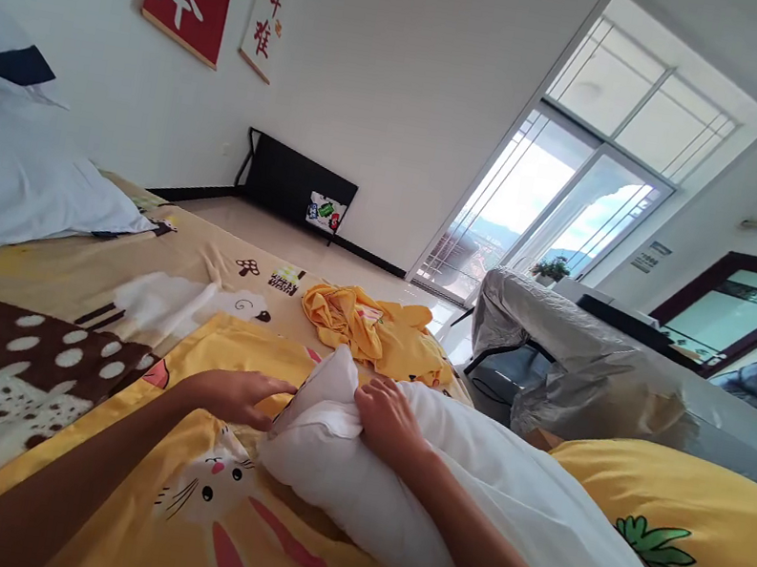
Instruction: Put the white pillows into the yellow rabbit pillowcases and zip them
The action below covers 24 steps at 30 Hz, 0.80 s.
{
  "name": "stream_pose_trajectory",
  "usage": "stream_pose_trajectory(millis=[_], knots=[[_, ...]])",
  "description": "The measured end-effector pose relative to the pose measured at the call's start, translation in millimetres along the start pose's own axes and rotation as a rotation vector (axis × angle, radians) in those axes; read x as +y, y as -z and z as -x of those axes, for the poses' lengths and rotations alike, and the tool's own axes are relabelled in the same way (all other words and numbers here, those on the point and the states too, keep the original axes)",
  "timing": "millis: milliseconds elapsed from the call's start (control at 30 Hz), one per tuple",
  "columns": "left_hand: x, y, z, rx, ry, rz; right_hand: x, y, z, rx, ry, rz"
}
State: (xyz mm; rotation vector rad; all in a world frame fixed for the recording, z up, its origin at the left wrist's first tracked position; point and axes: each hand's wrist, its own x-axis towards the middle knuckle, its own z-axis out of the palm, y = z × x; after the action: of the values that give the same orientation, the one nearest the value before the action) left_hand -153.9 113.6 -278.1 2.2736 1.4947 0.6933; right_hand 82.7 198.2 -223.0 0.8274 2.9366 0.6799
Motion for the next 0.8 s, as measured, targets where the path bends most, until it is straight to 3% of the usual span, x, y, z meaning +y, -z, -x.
stream_pose_trajectory(millis=[100, 200, 267, 367, 500, 600, 800], knots=[[25, 10.0, 11, -0.054, -0.1, 0.091, -7, -18, 0, -0.026, -0.03, -0.051], [55, -1.2, 8, 0.071, -0.145, 0.073, -9, -19, 0, -0.01, -0.005, -0.064], [64, -16.5, 0, 0.163, -0.115, -0.002, -11, -17, 3, 0.014, 0.009, -0.065], [53, -37.8, -16, 0.256, -0.015, 0.013, -17, -15, 13, 0.053, 0.009, -0.038], [26, -51.7, -27, 0.245, 0.067, 0.357, -28, -14, 26, 0.077, 0.034, 0.004], [22, -53.0, -27, 0.262, 0.024, 0.503, -33, -12, 30, 0.081, 0.033, -0.018], [30, -51.2, -25, 0.304, -0.137, 0.461, -22, -1, 35, 0.028, 0.004, -0.178]])
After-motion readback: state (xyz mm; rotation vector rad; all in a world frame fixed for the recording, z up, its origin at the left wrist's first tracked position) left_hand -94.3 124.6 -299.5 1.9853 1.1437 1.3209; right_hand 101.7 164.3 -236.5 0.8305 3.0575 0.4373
